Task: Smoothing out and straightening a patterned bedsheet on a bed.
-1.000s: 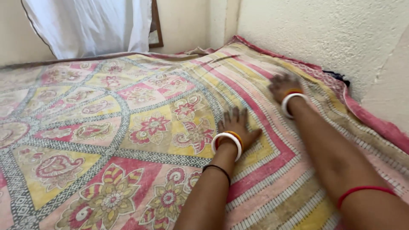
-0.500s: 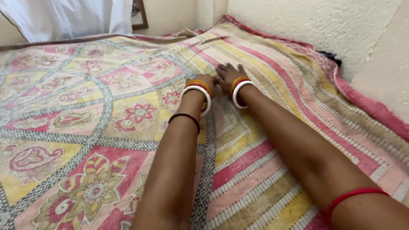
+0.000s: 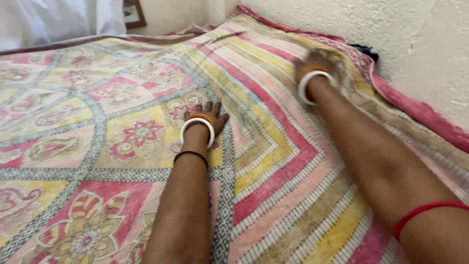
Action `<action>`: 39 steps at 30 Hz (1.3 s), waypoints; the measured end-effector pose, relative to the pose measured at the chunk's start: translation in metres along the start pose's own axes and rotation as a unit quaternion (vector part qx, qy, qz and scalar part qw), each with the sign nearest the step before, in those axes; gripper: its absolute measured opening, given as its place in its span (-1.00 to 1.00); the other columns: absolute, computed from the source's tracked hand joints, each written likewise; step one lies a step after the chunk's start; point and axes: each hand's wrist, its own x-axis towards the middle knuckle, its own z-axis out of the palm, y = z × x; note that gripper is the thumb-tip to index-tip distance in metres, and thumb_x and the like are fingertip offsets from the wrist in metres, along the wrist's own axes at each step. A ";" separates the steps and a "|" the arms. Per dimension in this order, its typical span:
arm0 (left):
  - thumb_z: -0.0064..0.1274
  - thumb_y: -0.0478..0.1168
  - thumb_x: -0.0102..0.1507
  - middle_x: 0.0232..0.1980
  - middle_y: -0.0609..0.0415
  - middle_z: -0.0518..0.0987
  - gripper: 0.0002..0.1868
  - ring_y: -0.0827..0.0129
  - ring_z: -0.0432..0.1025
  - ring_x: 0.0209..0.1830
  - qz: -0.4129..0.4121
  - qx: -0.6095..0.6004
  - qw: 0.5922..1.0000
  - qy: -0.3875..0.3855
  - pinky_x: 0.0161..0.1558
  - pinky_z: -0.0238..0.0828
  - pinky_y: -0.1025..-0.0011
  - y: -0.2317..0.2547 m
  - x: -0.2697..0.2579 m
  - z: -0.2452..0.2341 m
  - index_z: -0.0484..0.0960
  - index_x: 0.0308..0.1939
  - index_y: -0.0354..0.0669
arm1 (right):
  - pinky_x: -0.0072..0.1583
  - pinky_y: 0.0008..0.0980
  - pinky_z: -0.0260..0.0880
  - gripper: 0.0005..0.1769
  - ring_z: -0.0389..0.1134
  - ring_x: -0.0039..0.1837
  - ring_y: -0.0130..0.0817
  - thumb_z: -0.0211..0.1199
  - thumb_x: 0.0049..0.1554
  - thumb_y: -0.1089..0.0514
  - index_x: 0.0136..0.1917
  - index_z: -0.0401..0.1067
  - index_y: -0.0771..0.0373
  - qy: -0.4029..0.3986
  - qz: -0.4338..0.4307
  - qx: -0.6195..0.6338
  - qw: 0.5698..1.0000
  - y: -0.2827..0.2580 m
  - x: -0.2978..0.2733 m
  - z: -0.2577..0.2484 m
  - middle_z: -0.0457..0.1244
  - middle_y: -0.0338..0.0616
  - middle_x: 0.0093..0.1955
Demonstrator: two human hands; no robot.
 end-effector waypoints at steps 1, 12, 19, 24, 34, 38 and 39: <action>-0.42 0.35 0.36 0.71 0.24 -0.16 -0.22 0.13 -0.23 0.69 0.003 0.001 1.000 -0.001 0.53 -0.29 -0.26 0.001 -0.001 -0.003 -0.08 0.63 0.35 | 0.67 0.03 -0.17 -0.15 -0.11 0.72 0.03 -0.15 0.36 -0.32 0.70 -0.02 0.23 0.001 0.003 0.000 1.000 -0.021 0.008 0.024 -0.12 0.05 0.75; -0.26 0.11 0.45 0.72 -0.06 -0.18 -0.44 -0.15 -0.27 0.68 0.289 0.481 0.825 -0.069 0.50 -0.18 -0.25 -0.103 -0.083 -0.033 0.17 0.54 0.27 | 0.61 0.20 -0.48 -0.26 -0.35 0.74 -0.18 -0.25 0.32 -0.28 0.65 -0.07 0.04 -0.093 -0.384 -0.191 0.899 -0.114 -0.112 0.090 -0.27 -0.21 0.75; -0.36 0.45 0.30 0.71 0.25 -0.30 -0.12 0.11 -0.39 0.70 -0.045 0.137 0.989 -0.046 0.52 -0.31 -0.24 -0.201 -0.207 -0.020 -0.20 0.63 0.38 | 0.55 0.33 -0.40 -0.27 -0.29 0.70 -0.14 -0.27 0.29 -0.25 0.66 -0.11 -0.06 -0.013 -0.304 -0.139 0.942 -0.062 -0.064 0.053 -0.27 -0.27 0.74; -0.38 0.48 0.28 0.72 0.24 -0.26 -0.08 0.13 -0.36 0.71 -0.039 0.089 0.995 -0.003 0.53 -0.34 -0.20 -0.198 -0.217 -0.033 -0.13 0.62 0.27 | 0.52 0.35 -0.36 -0.28 -0.28 0.68 -0.05 -0.22 0.31 -0.28 0.62 -0.02 0.06 0.014 -0.184 -0.094 0.978 -0.068 -0.043 0.043 -0.25 -0.16 0.71; -0.45 0.30 0.37 0.70 0.13 -0.19 -0.15 0.11 -0.34 0.70 -0.017 0.022 0.997 0.079 0.52 -0.36 -0.20 -0.239 -0.194 0.000 -0.20 0.65 0.07 | 0.58 0.22 -0.44 -0.28 -0.40 0.71 -0.16 -0.28 0.33 -0.30 0.64 -0.15 0.00 -0.149 -0.501 -0.059 0.851 -0.285 -0.267 0.132 -0.33 -0.22 0.73; -0.37 0.28 0.37 0.71 0.14 -0.25 -0.17 0.11 -0.39 0.70 -0.108 0.041 0.993 0.036 0.54 -0.43 -0.16 -0.224 -0.217 -0.022 -0.17 0.63 0.07 | 0.56 0.31 -0.20 -0.33 -0.30 0.72 -0.10 -0.24 0.34 -0.24 0.64 -0.05 -0.08 -0.193 -0.525 -0.144 0.816 -0.263 -0.251 0.129 -0.28 -0.24 0.75; -0.39 0.31 0.37 0.72 0.17 -0.24 -0.16 0.12 -0.36 0.70 -0.117 0.018 0.993 0.010 0.56 -0.38 -0.14 -0.221 -0.223 -0.026 -0.16 0.63 0.10 | 0.52 0.36 -0.17 -0.34 -0.30 0.71 -0.13 -0.25 0.32 -0.22 0.63 -0.06 -0.08 -0.187 -0.517 -0.138 0.824 -0.253 -0.239 0.131 -0.28 -0.26 0.74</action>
